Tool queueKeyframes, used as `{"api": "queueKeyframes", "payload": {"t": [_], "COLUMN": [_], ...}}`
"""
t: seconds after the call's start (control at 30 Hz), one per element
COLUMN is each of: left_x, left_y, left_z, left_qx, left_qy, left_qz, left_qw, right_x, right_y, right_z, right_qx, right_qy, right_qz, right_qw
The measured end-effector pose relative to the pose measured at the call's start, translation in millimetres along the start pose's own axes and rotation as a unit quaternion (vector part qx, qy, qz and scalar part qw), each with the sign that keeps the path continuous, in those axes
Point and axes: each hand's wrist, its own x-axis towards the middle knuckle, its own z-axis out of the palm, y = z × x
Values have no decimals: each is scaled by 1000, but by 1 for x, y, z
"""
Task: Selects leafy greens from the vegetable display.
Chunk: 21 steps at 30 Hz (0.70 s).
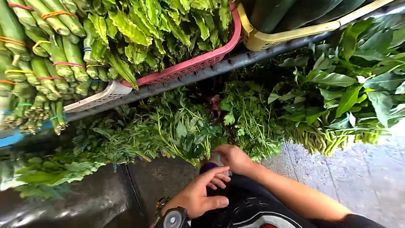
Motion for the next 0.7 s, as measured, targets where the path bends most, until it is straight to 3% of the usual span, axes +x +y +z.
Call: {"api": "queueKeyframes", "payload": {"t": [0.07, 0.13, 0.27, 0.33, 0.43, 0.53, 0.6, 0.7], "left_x": [-25, -48, -83, -93, -101, -95, -81, -52], "left_y": [8, 13, 10, 7, -1, -26, -48, -77], "left_z": [-4, -7, -12, -9, -9, -16, -16, -17], "left_qx": [5, -9, -67, -79, -78, -118, -143, -182], "left_qy": [7, -7, -40, 24, 232, 369, 445, 490], "left_qz": [38, 88, 152, 144, 106, 101, 54, -33], "left_qw": [999, 996, 985, 986, 964, 916, 882, 852], "right_x": [24, 35, 52, 68, 64, 18, -14, -44], "right_y": [10, 30, 49, 54, 41, 5, -26, -77], "right_z": [34, 49, 74, 93, 99, 79, 52, 9], "right_qx": [6, 29, 167, 198, 272, 377, 449, 525], "right_qy": [-76, -39, 108, 161, 234, 231, 199, 173], "right_qz": [190, 322, 388, 395, 366, 287, 216, 124], "right_qw": [979, 945, 900, 882, 858, 850, 844, 824]}}
